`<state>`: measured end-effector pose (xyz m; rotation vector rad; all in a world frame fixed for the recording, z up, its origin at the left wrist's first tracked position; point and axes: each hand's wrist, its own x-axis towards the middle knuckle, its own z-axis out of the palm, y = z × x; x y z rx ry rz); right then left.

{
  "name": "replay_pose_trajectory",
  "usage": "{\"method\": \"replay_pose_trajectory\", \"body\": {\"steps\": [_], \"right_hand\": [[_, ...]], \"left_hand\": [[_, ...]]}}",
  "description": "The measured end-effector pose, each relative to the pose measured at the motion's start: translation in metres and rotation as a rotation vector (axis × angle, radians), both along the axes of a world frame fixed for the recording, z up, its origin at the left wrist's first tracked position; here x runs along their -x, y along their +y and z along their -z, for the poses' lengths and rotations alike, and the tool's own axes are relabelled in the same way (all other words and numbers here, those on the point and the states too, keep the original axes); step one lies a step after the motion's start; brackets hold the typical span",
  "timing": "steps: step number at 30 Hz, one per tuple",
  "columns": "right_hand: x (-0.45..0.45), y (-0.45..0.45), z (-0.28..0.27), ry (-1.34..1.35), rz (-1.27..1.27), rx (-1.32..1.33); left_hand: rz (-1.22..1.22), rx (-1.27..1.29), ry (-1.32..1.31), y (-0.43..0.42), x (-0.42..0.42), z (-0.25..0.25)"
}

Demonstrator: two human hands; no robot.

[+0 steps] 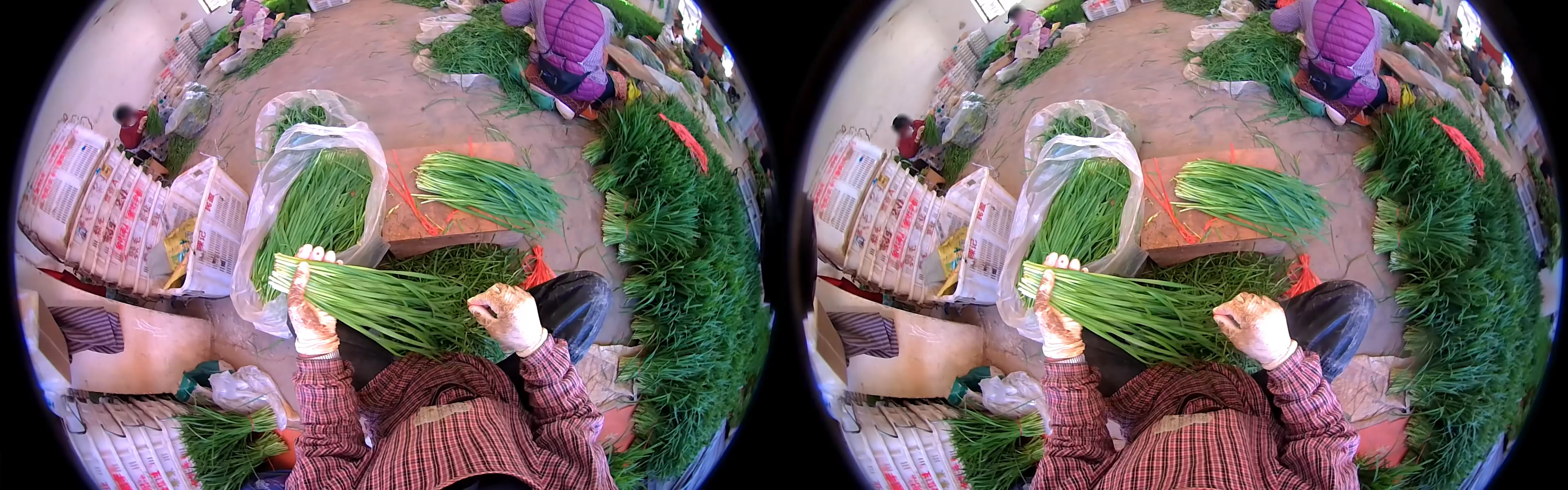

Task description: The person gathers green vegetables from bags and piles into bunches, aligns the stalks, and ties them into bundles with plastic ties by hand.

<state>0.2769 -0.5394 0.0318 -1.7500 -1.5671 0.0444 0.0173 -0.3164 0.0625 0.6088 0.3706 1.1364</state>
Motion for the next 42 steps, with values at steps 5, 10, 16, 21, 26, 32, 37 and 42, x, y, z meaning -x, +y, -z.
{"method": "replay_pose_trajectory", "body": {"steps": [5, 10, 16, 21, 26, 32, 37, 42], "right_hand": [[-0.002, -0.007, 0.006, 0.102, -0.032, 0.1], [0.027, 0.025, -0.025, 0.084, -0.184, 0.013], [0.042, 0.053, -0.016, -0.133, -0.227, 0.175], [-0.002, 0.016, 0.033, -0.058, -0.079, 0.426], [-0.019, -0.019, 0.047, 0.008, -0.017, 0.711], [-0.01, -0.021, 0.061, -0.044, -0.036, 0.756], [-0.004, -0.017, 0.057, -0.01, -0.106, 0.931], [-0.004, -0.027, 0.068, -0.002, -0.041, 0.632]], "left_hand": [[-0.076, -0.015, -0.029, 0.011, 0.008, 0.003], [-0.072, 0.01, 0.019, 0.003, -0.005, 0.001], [-0.061, 0.008, 0.02, -0.001, -0.008, -0.004], [-0.084, 0.005, -0.011, 0.016, 0.019, 0.004], [-0.199, 0.094, 0.008, 0.04, 0.038, 0.019], [-0.296, 0.143, 0.046, 0.057, 0.051, 0.034], [-0.356, 0.196, 0.046, 0.058, 0.056, 0.04], [-0.359, 0.206, 0.041, 0.057, 0.06, 0.045]]}}
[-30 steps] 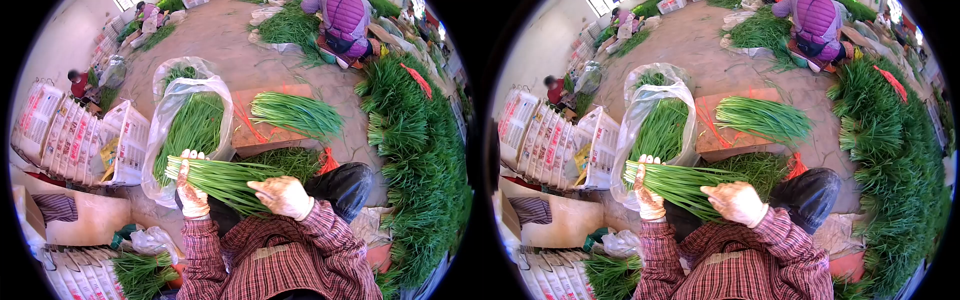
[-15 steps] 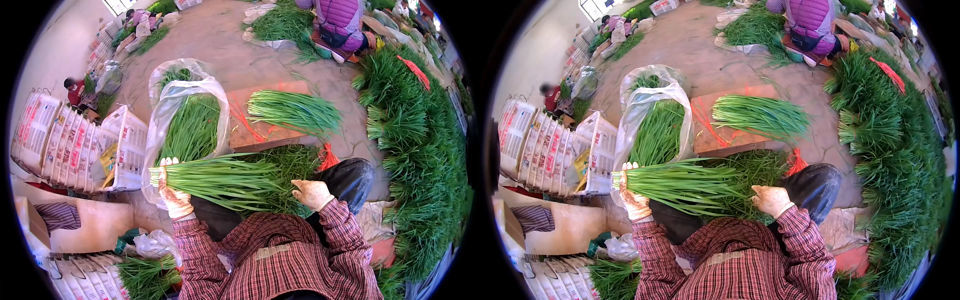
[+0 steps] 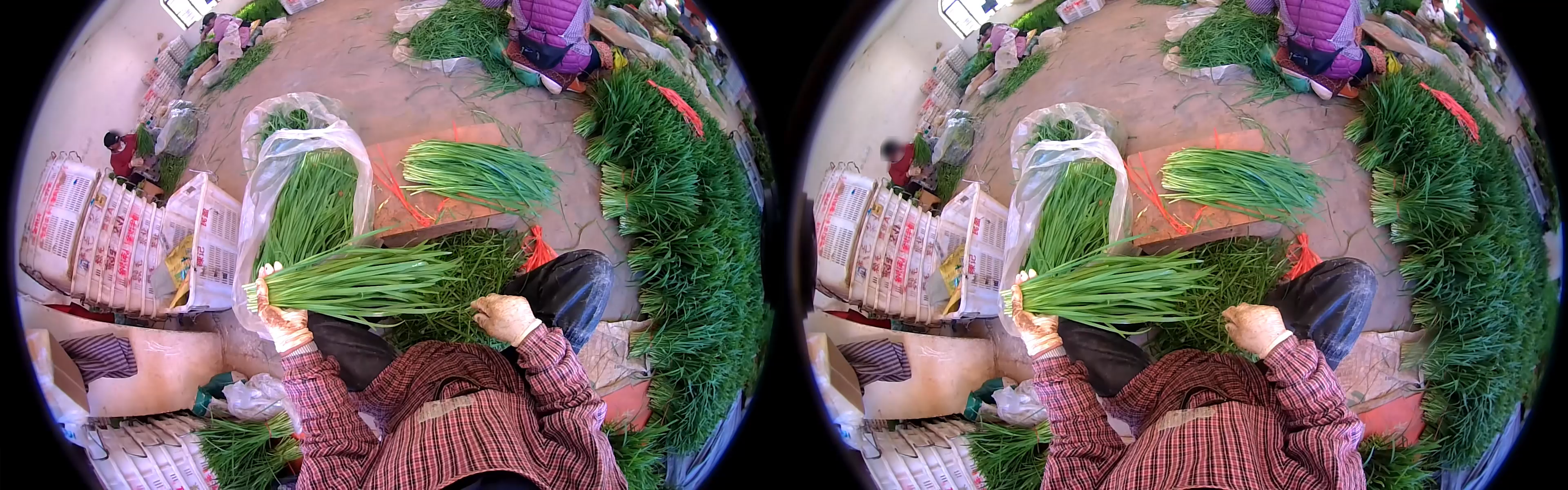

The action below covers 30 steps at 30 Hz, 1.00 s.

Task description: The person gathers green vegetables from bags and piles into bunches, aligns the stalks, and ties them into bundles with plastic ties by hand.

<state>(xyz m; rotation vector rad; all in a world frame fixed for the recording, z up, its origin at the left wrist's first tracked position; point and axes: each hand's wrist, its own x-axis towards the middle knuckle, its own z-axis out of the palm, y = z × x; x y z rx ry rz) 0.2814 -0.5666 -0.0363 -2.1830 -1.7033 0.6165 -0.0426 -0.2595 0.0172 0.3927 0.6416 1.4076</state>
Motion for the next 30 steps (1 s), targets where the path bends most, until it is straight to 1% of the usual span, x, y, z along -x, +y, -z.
{"method": "replay_pose_trajectory", "body": {"steps": [1, 3, 4, 5, 7, 8, 9, 11, 13, 14, 15, 17, 18, 20, 21, 23, 25, 26, 27, 29, 30], "right_hand": [[0.001, 0.001, -0.012, 0.0, -0.001, 0.0], [0.002, 0.007, -0.042, 0.056, 0.042, -0.088], [0.003, 0.011, -0.057, 0.086, 0.041, -0.202], [0.007, 0.017, -0.073, 0.05, 0.05, -0.285], [0.014, 0.034, -0.102, -0.001, 0.047, -0.416], [0.018, 0.044, -0.115, 0.039, 0.01, -0.474], [0.021, 0.055, -0.124, 0.053, -0.038, -0.478], [0.037, 0.075, -0.125, -0.007, -0.091, -0.486], [0.054, 0.083, -0.113, -0.036, -0.098, -0.413], [0.059, 0.089, -0.105, -0.013, -0.111, -0.359], [0.063, 0.092, -0.094, 0.015, -0.083, -0.369], [0.062, 0.093, -0.07, 0.013, -0.035, -0.459], [0.06, 0.097, -0.06, 0.006, -0.042, -0.459], [0.057, 0.098, -0.044, 0.321, 0.009, -0.435], [0.056, 0.094, -0.042, 0.33, 0.038, -0.393], [0.055, 0.092, -0.028, 0.408, 0.056, -0.526], [0.046, 0.09, -0.047, 0.681, 0.09, -0.367], [0.039, 0.088, -0.045, 0.776, 0.117, -0.282], [0.036, 0.092, -0.039, 1.089, 0.143, -0.28], [0.022, 0.082, -0.033, 1.443, 0.1, -0.215], [0.013, 0.08, -0.035, 1.525, 0.026, -0.141]], "left_hand": [[-0.001, 0.004, 0.002, -0.001, -0.003, -0.002], [0.01, 0.002, 0.004, -0.005, -0.011, -0.008], [0.024, 0.002, 0.006, -0.008, -0.015, -0.01], [0.025, 0.003, 0.005, -0.012, -0.018, -0.008], [0.157, -0.115, 0.001, -0.023, -0.034, -0.003], [0.167, -0.122, 0.018, -0.038, -0.052, -0.011], [0.237, -0.149, 0.029, -0.055, -0.069, -0.018], [0.366, -0.185, 0.015, -0.081, -0.102, -0.025], [0.375, -0.167, 0.057, -0.109, -0.131, -0.035], [0.357, -0.074, 0.066, -0.121, -0.141, -0.04], [0.422, -0.107, -0.054, -0.125, -0.146, -0.029], [0.39, -0.053, -0.026, -0.133, -0.152, -0.024], [0.402, -0.049, -0.072, -0.131, -0.155, -0.017], [0.38, -0.017, -0.051, -0.137, -0.164, -0.018], [0.367, 0.013, -0.023, -0.14, -0.167, -0.019], [0.405, 0.01, 0.033, -0.14, -0.173, -0.02], [0.434, -0.076, 0.149, -0.143, -0.18, -0.031], [0.513, -0.165, 0.178, -0.143, -0.178, -0.036], [0.598, -0.222, 0.245, -0.137, -0.175, -0.038], [0.589, -0.289, 0.219, -0.137, -0.177, -0.035], [0.61, -0.305, 0.215, -0.135, -0.175, -0.038]]}}
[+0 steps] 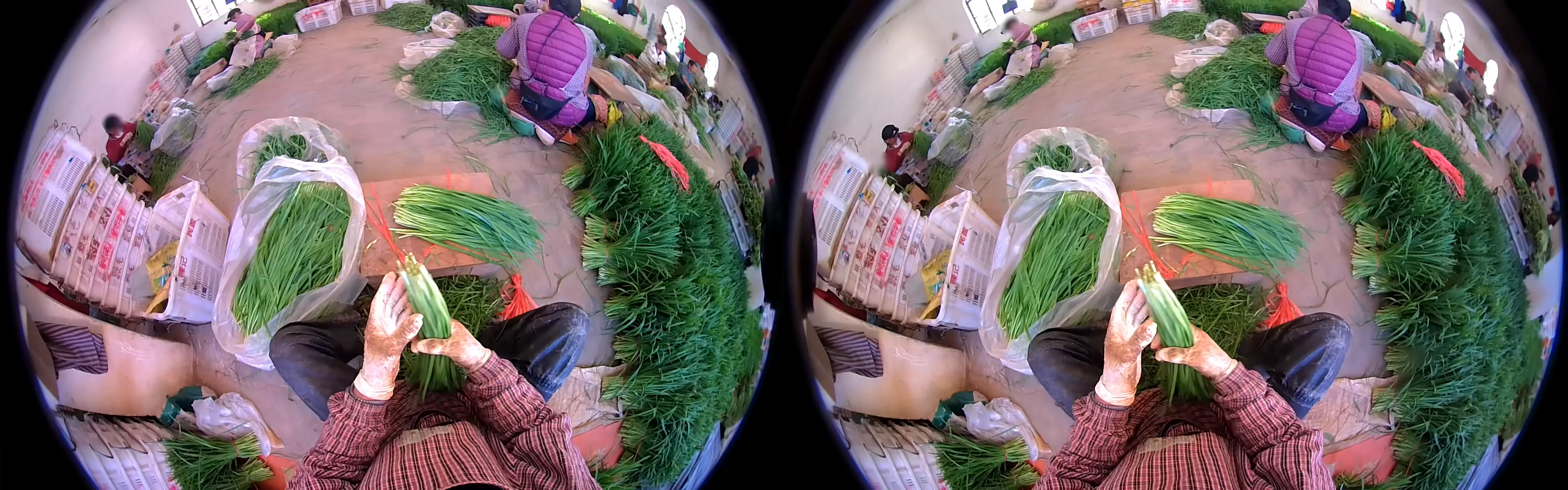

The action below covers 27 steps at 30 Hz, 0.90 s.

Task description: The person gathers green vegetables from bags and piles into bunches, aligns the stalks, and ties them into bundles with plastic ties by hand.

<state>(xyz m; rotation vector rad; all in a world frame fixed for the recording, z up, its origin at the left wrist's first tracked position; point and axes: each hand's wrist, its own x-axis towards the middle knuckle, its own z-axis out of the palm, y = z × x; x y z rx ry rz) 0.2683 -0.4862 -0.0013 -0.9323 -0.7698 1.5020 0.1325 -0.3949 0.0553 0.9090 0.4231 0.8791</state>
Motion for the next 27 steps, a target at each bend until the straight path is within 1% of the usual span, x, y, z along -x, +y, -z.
{"method": "replay_pose_trajectory", "body": {"steps": [1, 3, 4, 5, 7, 8, 11, 15, 17, 18, 20, 21, 23, 26, 27], "right_hand": [[-0.004, -0.002, -0.002, -0.001, -0.001, 0.002], [-0.008, -0.007, -0.007, 0.164, -0.054, -0.021], [-0.007, -0.008, -0.008, 0.157, -0.043, -0.028], [-0.007, -0.009, -0.008, 0.157, -0.043, -0.027], [-0.006, -0.01, -0.007, 0.175, -0.056, -0.05], [-0.007, -0.01, -0.006, 0.175, -0.058, -0.05], [-0.008, -0.011, -0.005, 0.151, -0.091, -0.035], [-0.008, -0.01, -0.011, 0.16, -0.098, -0.037], [-0.007, -0.011, -0.011, 0.178, -0.09, -0.044], [-0.008, -0.012, -0.007, 0.223, -0.093, -0.053], [-0.009, -0.013, -0.001, 0.293, -0.094, -0.075], [-0.009, -0.014, -0.002, 0.294, -0.093, -0.074], [-0.008, -0.015, -0.006, 0.394, -0.079, -0.05], [-0.008, -0.016, -0.004, 0.397, -0.084, -0.047], [-0.008, -0.016, -0.003, 0.415, -0.092, -0.049]], "left_hand": [[-0.001, 0.002, -0.001, 0.001, 0.002, -0.001], [-0.031, -0.103, 0.132, 0.001, 0.006, -0.002], [-0.093, -0.232, 0.231, 0.0, 0.006, -0.005], [-0.093, -0.231, 0.232, -0.001, 0.006, -0.003], [-0.145, -0.378, 0.296, -0.001, 0.007, 0.001], [-0.147, -0.379, 0.297, -0.001, 0.008, 0.001], [-0.232, -0.503, 0.361, -0.002, 0.007, -0.003], [-0.284, -0.526, 0.345, -0.005, 0.005, -0.007], [-0.251, -0.359, 0.219, -0.005, 0.008, -0.009], [-0.289, -0.363, 0.253, -0.004, 0.009, -0.007], [-0.285, -0.344, 0.248, -0.004, 0.012, -0.005], [-0.285, -0.328, 0.24, -0.004, 0.012, -0.005], [-0.286, -0.317, 0.251, -0.004, 0.014, -0.003], [-0.278, -0.289, 0.269, -0.003, 0.013, 0.0], [-0.277, -0.329, 0.271, -0.003, 0.012, 0.001]]}}
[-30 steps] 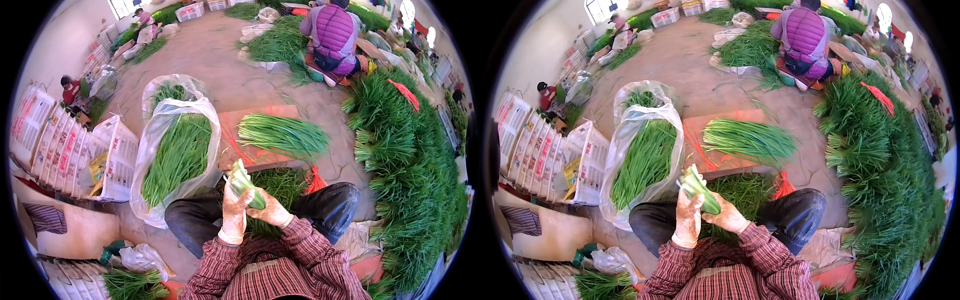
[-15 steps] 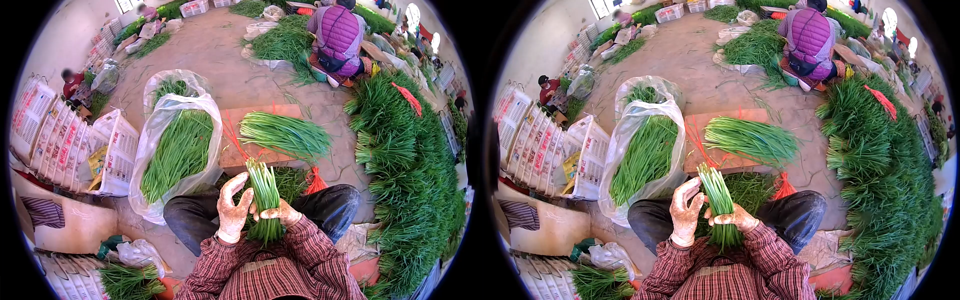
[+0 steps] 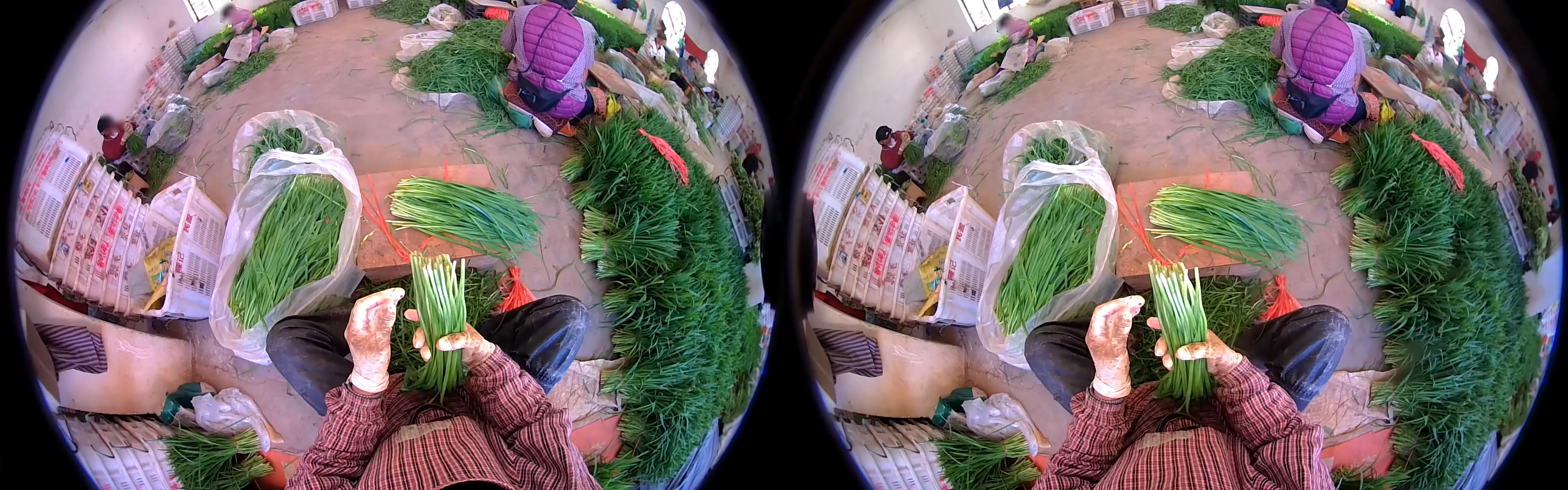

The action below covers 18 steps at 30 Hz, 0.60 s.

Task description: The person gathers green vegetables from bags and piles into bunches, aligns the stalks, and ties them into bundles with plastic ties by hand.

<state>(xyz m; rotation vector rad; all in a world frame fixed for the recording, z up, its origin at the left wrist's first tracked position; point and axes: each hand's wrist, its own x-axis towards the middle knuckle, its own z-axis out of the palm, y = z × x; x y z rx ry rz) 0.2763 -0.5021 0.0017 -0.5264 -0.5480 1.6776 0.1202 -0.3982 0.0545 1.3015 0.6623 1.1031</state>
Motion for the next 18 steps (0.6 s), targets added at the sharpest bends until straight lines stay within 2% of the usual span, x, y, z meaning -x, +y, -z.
{"method": "replay_pose_trajectory", "body": {"steps": [5, 9, 14, 16, 18], "right_hand": [[-0.004, 0.002, 0.002, -0.002, 0.008, 0.012], [-0.035, 0.011, -0.022, -0.073, 0.185, 0.003], [-0.116, 0.028, -0.079, -0.603, 0.387, 0.012], [-0.149, 0.035, -0.09, -0.953, 0.395, 0.069], [-0.159, 0.049, -0.112, -1.55, 0.458, 0.114]], "left_hand": [[0.052, -0.175, 0.101, -0.001, 0.0, -0.002], [0.0, -0.053, 0.018, 0.012, -0.001, 0.011], [-0.015, 0.053, -0.035, 0.029, -0.005, 0.022], [-0.009, 0.167, -0.042, 0.034, -0.011, 0.032], [0.004, 0.268, -0.014, 0.041, -0.019, 0.053]]}}
